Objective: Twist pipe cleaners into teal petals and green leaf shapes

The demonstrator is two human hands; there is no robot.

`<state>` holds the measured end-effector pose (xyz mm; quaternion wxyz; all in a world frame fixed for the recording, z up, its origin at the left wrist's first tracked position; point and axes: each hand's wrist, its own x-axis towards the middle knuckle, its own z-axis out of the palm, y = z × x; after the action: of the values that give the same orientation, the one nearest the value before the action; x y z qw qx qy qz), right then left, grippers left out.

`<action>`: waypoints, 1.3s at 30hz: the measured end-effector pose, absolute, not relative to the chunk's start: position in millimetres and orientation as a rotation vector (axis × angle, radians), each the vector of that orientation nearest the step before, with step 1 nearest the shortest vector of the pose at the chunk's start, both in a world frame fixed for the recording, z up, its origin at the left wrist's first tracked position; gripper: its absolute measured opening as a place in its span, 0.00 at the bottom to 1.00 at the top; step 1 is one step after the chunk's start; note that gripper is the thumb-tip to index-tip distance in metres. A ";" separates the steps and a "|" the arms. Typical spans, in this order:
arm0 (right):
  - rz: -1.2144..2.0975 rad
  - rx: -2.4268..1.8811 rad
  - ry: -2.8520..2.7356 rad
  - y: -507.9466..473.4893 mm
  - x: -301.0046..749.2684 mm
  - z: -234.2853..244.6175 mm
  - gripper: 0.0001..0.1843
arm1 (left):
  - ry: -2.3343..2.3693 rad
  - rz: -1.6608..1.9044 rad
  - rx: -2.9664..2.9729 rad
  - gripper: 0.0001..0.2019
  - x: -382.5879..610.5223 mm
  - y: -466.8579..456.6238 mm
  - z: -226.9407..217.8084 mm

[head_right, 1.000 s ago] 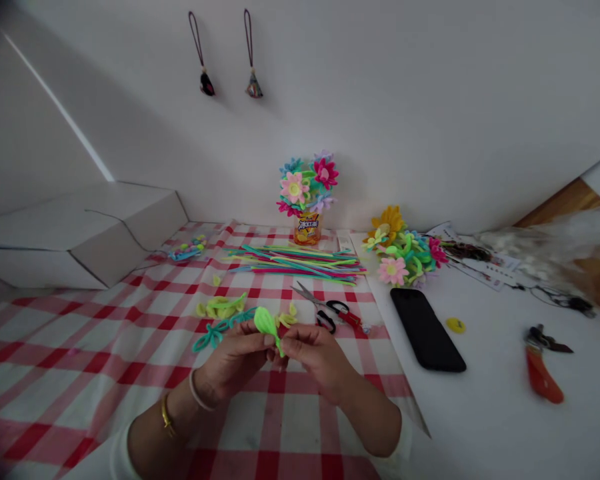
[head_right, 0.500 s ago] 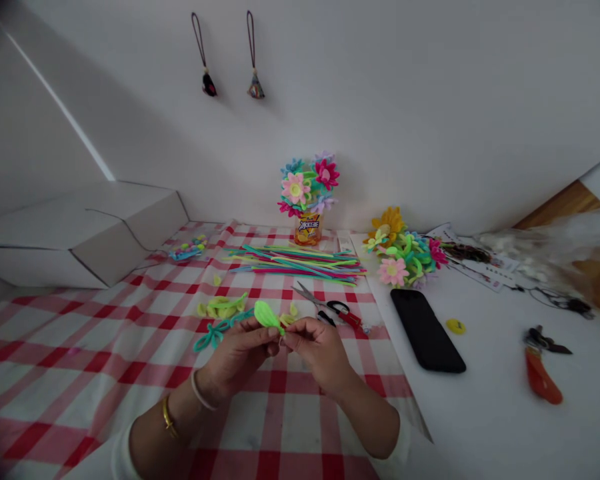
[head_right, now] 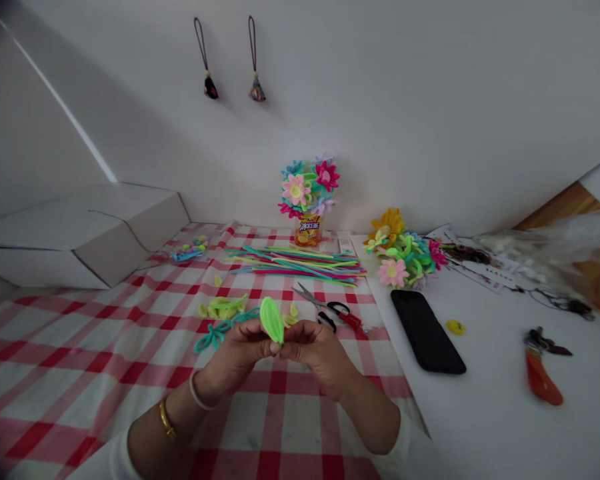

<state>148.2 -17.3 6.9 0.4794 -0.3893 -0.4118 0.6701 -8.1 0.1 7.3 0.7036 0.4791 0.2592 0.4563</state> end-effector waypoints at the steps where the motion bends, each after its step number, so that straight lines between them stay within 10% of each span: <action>1: 1.624 -0.958 -1.022 -16.8 149.9 7.8 0.12 | 0.579 1.021 1.076 0.06 -8.6 0.3 8.8; 39: 1.572 -0.979 -1.146 -19.2 156.8 13.4 0.08 | 0.734 0.912 1.260 0.07 -13.0 1.9 5.2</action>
<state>156.8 -19.2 13.4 0.4633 -0.3984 -0.4661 0.6398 -13.0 1.9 5.2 0.6523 0.5552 0.3235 0.4020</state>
